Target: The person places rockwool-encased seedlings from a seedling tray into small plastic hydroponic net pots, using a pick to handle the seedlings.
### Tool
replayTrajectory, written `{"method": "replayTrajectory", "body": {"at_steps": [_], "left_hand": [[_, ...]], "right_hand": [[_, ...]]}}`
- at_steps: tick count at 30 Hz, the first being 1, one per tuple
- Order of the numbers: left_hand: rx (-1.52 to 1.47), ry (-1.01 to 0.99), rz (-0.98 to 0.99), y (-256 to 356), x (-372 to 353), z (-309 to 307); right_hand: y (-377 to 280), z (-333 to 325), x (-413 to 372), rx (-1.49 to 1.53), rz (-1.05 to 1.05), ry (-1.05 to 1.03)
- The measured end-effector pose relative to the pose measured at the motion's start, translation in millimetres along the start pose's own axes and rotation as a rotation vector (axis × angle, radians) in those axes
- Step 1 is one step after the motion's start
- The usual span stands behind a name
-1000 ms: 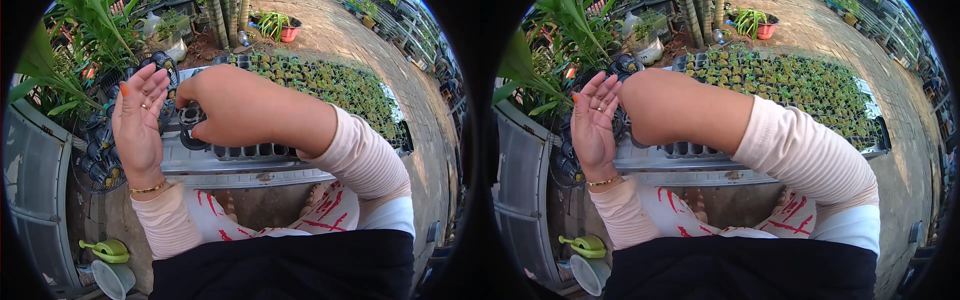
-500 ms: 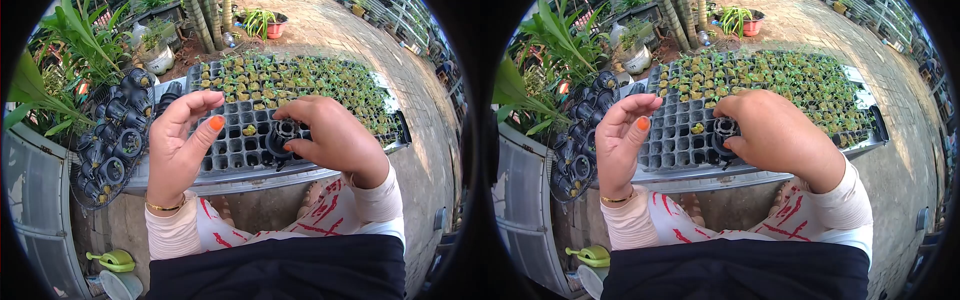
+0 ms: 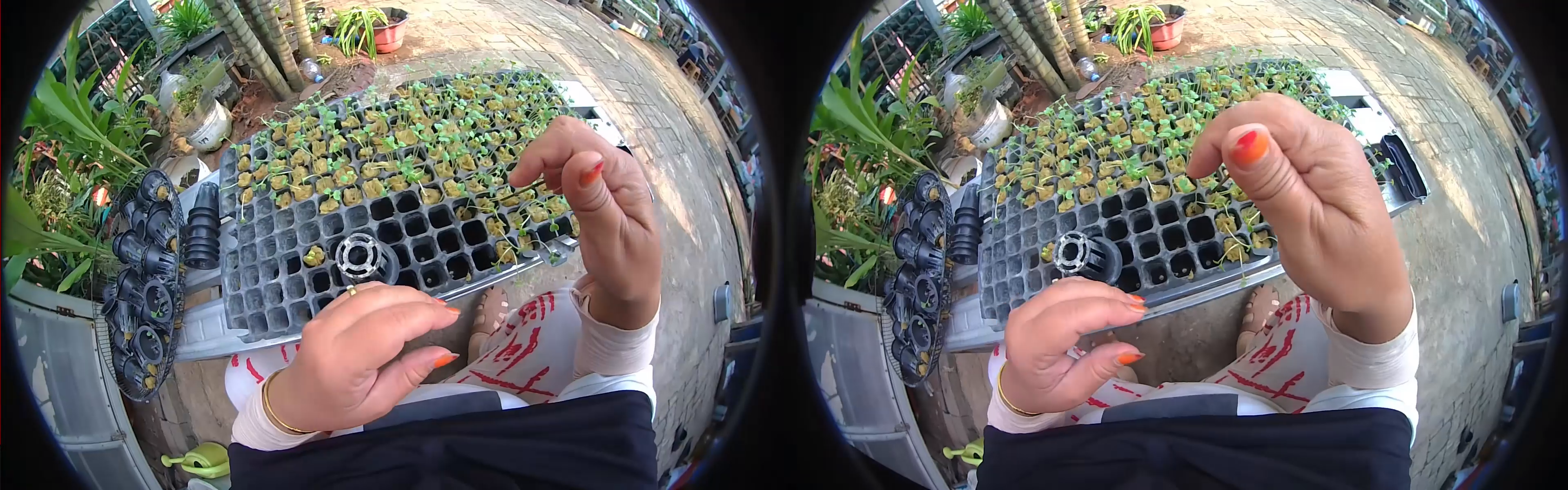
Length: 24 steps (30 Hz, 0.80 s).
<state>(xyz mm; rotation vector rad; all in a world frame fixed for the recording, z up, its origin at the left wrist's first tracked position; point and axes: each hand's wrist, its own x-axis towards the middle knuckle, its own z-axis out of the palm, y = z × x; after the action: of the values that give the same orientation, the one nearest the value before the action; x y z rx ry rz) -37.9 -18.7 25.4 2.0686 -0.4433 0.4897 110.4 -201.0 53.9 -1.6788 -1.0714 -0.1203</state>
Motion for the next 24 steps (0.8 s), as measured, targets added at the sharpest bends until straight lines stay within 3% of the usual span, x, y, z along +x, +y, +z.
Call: {"method": "replayTrajectory", "body": {"at_steps": [2,5,15,19,24], "left_hand": [[0.077,-0.058,0.008,-7,4,15],[0.285,0.013,0.105,-15,9,28],[0.320,-0.045,0.175,-10,16,40],[0.355,-0.037,0.188,-13,17,39],[0.440,-0.126,0.080,-20,17,47]], "right_hand": [[0,-2,-6,-0.002,0.045,-0.003],[0,-9,-11,0.021,0.187,-0.012],[8,-16,-22,0.046,0.149,0.038],[12,-19,-22,-0.081,0.153,-0.031],[20,-19,-19,-0.191,0.166,-0.110]]}}
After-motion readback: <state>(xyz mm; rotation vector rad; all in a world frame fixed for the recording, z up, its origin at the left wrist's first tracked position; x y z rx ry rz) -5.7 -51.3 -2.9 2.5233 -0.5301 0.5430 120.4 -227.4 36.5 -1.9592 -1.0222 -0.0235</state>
